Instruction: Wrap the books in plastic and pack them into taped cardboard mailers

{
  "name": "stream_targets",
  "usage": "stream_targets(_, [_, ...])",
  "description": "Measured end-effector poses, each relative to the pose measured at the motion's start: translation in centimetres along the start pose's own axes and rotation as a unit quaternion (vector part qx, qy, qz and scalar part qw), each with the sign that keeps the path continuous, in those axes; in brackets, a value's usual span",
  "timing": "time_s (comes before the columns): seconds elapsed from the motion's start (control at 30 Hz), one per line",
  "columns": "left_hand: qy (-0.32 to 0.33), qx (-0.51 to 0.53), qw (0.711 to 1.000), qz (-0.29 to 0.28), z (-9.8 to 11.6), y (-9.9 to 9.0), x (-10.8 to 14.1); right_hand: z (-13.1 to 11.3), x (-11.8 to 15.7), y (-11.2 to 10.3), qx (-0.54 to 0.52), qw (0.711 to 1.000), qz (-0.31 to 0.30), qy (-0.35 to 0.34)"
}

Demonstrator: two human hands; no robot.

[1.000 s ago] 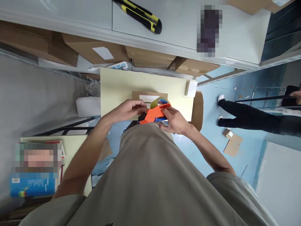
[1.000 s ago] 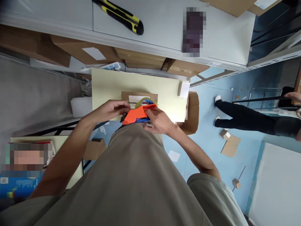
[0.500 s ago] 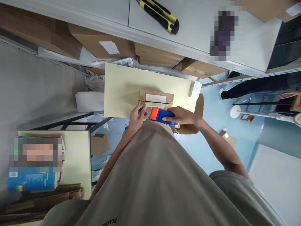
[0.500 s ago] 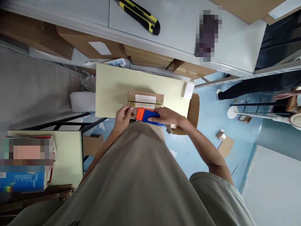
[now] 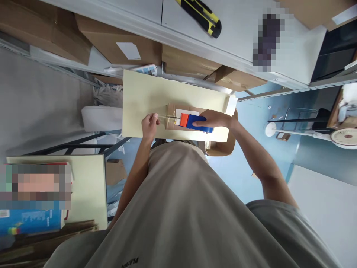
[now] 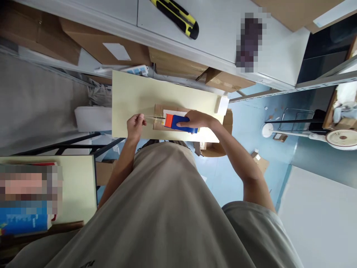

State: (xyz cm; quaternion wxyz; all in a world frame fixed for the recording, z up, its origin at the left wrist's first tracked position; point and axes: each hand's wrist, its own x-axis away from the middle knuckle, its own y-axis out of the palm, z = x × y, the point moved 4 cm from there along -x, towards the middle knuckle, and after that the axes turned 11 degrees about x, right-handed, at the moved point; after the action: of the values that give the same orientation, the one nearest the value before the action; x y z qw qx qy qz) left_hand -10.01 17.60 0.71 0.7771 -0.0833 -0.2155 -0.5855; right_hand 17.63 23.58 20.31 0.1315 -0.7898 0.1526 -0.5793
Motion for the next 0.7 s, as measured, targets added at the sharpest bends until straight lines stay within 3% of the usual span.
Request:
stream_targets(0.23, [-0.006, -0.039, 0.999, 0.013, -1.0, -1.1, -1.9, -2.3, -2.3, -0.7, 0.048, 0.999, 0.009, 0.008])
stream_targets(0.43, [-0.048, -0.038, 0.998, 0.013, -4.3, 1.4, -3.1, -2.9, -4.5, -0.3, 0.104, 0.993, 0.034, 0.051])
stream_targets(0.57, [-0.011, -0.080, 0.997, -0.008, -5.5, 2.9, -2.8, -2.9, -4.9, -0.1, 0.121, 0.990, 0.040, 0.061])
stream_targets(0.7, [0.060, -0.133, 0.989, -0.013, -4.1, 2.7, -2.3, -2.9, -4.3, -0.1, 0.132, 0.987, 0.041, 0.084])
